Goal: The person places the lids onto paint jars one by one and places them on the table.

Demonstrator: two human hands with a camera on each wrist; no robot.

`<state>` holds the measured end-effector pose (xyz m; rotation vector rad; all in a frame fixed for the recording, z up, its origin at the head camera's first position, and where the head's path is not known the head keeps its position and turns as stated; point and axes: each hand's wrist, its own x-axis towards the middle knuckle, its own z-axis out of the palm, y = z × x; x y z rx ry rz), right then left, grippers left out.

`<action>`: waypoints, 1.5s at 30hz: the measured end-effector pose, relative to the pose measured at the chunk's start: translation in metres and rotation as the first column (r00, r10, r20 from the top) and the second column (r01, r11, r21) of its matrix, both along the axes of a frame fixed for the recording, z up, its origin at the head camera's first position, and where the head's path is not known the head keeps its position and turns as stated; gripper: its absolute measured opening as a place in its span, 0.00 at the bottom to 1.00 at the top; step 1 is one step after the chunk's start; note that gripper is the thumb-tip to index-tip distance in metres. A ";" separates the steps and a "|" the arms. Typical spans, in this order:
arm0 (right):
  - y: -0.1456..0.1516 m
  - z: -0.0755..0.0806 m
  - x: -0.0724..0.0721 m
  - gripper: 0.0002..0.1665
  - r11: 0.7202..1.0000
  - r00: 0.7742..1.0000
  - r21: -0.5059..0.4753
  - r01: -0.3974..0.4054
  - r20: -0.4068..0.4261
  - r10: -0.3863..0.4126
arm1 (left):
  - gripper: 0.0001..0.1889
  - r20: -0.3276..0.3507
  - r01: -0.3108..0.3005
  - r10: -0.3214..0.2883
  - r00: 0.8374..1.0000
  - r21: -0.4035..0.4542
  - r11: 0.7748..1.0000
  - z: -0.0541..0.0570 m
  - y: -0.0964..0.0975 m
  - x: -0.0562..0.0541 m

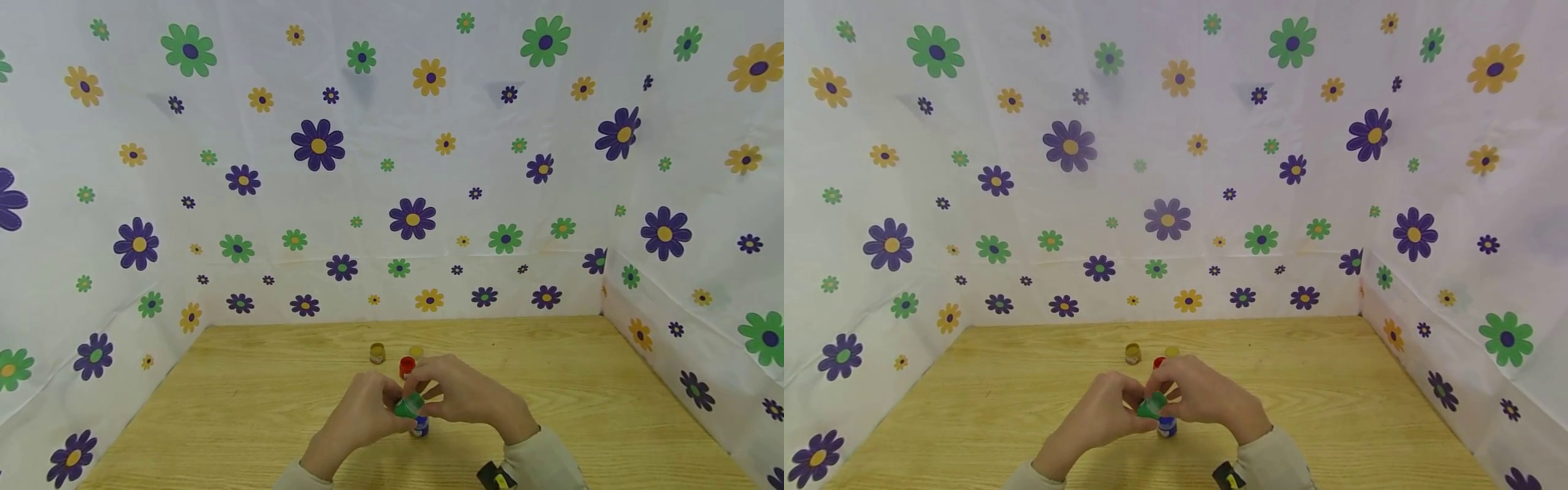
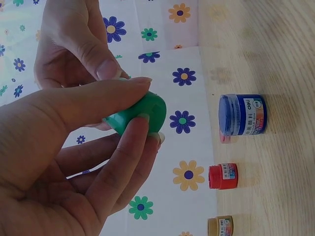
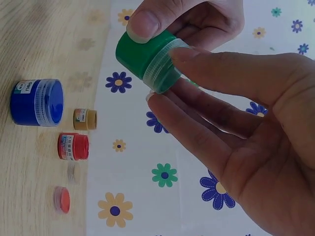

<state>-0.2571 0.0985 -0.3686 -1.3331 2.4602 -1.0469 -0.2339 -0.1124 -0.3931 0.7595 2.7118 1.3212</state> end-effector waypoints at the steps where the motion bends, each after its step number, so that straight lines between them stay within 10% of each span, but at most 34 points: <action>1: 0.000 0.000 0.000 0.12 1.000 1.000 0.001 0.003 0.001 -0.003 | 0.09 0.001 -0.001 0.001 1.000 0.000 1.000 0.000 0.000 0.000; 31: 0.000 0.000 -0.001 0.16 0.994 0.996 0.062 0.086 -0.023 -0.085 | 0.07 0.011 0.005 -0.005 1.000 -0.010 1.000 -0.001 0.000 -0.001; 45: -0.002 -0.004 -0.001 0.12 1.000 1.000 -0.010 -0.002 -0.023 0.001 | 0.07 -0.003 0.001 -0.001 1.000 -0.015 1.000 0.000 0.001 0.000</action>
